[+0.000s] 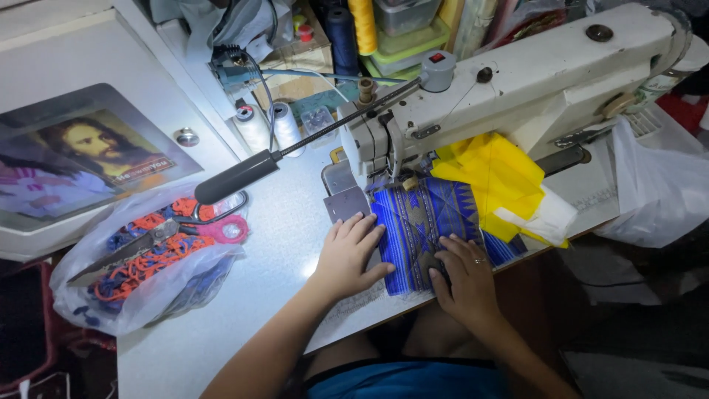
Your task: Sewing patterned fabric pieces together using an industrial sewing machine.
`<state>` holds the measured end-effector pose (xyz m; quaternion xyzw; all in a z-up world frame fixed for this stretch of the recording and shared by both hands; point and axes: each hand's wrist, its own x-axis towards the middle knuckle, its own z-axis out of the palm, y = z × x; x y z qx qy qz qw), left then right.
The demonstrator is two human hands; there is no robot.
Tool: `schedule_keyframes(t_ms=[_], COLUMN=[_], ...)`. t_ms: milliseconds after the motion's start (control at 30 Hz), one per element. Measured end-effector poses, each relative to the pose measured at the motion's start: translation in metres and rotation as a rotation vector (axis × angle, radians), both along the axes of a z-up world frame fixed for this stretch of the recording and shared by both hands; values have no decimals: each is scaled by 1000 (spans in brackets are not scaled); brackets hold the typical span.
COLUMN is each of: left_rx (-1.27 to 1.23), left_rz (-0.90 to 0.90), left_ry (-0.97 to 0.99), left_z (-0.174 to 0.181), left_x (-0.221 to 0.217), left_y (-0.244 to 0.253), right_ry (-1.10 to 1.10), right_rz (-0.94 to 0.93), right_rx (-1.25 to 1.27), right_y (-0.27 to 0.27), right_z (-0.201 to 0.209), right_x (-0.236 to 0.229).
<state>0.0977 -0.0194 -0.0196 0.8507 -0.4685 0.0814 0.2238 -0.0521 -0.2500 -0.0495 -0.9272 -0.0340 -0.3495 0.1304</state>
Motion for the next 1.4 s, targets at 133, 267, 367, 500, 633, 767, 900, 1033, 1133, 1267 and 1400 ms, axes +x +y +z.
schedule_keyframes(t_ms=[133, 267, 367, 500, 633, 767, 900, 1033, 1133, 1267, 1400], left_rx=[18, 11, 32, 65, 57, 55, 62, 70, 87, 168, 70], left_rz=[20, 23, 39, 58, 61, 69, 69, 72, 79, 58, 22], left_ry=[9, 29, 29, 80, 98, 85, 95, 107, 91, 221, 136], left_z=[5, 6, 5, 11, 9, 6, 7, 9, 17, 34, 19], left_x=[-10, -7, -7, -8, -9, -8, -9, -10, -11, -13, -12], left_y=[2, 3, 2, 3, 3, 2, 2, 3, 2, 2, 5], right_ry=[9, -19, -11, -3, -14, -17, -14, -2, 5, 185, 248], right_rz=[-29, -26, -30, -24, -33, -56, -62, -60, -45, 194, 228], right_rx=[-61, -82, -75, -58, -52, -89, -84, -84, -99, -126, -152], right_y=[-4, -5, -3, -1, 2, -3, -1, 6, 19, 43, 61], right_z=[-10, -10, -7, -1, -3, -13, -9, 1, 16, 18, 12], right_x=[1, 5, 4, 5, 4, 4, 3, 1, -5, -14, -17])
